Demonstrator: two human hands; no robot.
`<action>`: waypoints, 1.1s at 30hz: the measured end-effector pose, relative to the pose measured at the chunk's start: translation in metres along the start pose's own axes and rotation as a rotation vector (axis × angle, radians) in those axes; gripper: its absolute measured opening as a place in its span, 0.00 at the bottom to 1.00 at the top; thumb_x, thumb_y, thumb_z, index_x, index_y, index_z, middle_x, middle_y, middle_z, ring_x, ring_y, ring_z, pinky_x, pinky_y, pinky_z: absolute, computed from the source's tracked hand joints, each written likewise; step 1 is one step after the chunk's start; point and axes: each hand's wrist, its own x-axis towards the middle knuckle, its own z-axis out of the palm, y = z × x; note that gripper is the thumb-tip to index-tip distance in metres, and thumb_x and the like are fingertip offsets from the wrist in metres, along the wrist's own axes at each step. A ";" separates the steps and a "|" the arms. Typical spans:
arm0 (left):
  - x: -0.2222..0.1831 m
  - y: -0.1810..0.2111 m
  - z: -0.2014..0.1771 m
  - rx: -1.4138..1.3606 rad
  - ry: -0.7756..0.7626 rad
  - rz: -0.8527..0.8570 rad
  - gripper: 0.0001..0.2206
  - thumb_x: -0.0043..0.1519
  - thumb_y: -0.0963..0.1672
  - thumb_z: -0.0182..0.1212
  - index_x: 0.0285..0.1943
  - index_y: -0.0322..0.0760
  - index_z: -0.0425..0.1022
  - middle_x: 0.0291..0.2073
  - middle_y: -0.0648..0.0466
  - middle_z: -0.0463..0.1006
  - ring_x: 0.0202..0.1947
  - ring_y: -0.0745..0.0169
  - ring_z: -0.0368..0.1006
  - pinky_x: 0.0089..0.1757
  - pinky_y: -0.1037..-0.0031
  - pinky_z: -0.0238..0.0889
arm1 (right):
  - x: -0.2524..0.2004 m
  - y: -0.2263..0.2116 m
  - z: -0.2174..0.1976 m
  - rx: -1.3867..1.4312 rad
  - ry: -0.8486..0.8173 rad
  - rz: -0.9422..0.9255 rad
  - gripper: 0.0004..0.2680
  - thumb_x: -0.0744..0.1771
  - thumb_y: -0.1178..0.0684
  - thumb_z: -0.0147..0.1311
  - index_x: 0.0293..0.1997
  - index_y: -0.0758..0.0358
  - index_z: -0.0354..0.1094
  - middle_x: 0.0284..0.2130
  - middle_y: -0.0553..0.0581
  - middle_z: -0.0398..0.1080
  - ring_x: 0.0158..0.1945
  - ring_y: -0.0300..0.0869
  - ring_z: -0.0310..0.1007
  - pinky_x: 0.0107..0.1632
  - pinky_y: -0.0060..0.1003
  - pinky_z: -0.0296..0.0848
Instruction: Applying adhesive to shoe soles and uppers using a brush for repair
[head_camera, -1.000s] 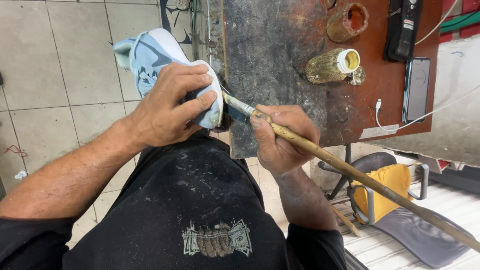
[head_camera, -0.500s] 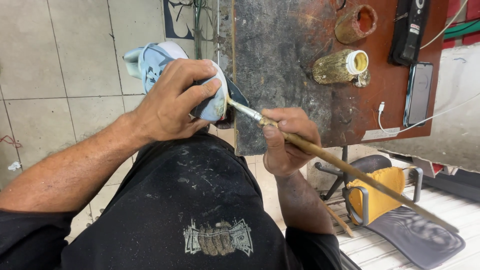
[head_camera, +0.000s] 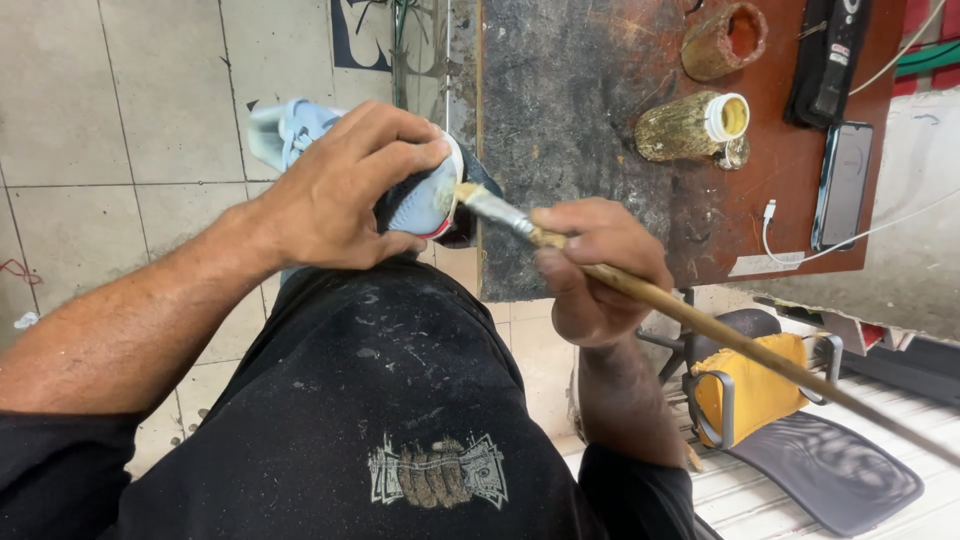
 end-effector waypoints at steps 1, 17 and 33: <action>-0.001 -0.001 -0.002 -0.061 -0.052 -0.057 0.38 0.45 0.45 0.84 0.63 0.27 0.66 0.55 0.40 0.71 0.53 0.44 0.69 0.50 0.54 0.68 | 0.001 -0.001 -0.002 -0.068 -0.025 0.007 0.04 0.66 0.62 0.58 0.39 0.59 0.70 0.37 0.57 0.77 0.40 0.44 0.81 0.41 0.33 0.81; -0.004 -0.013 -0.034 -0.419 -0.160 -0.046 0.40 0.49 0.54 0.77 0.67 0.32 0.66 0.55 0.42 0.72 0.54 0.49 0.70 0.55 0.61 0.65 | 0.027 -0.020 0.012 -0.105 -0.129 -0.014 0.05 0.63 0.64 0.59 0.35 0.63 0.66 0.35 0.67 0.76 0.33 0.52 0.80 0.40 0.43 0.79; -0.001 -0.037 -0.069 -1.499 -0.608 -0.365 0.34 0.50 0.50 0.72 0.60 0.21 0.72 0.36 0.48 0.84 0.28 0.62 0.82 0.30 0.77 0.77 | 0.074 0.002 0.033 0.163 -0.363 0.077 0.05 0.65 0.64 0.60 0.37 0.62 0.67 0.39 0.63 0.77 0.41 0.48 0.81 0.46 0.41 0.81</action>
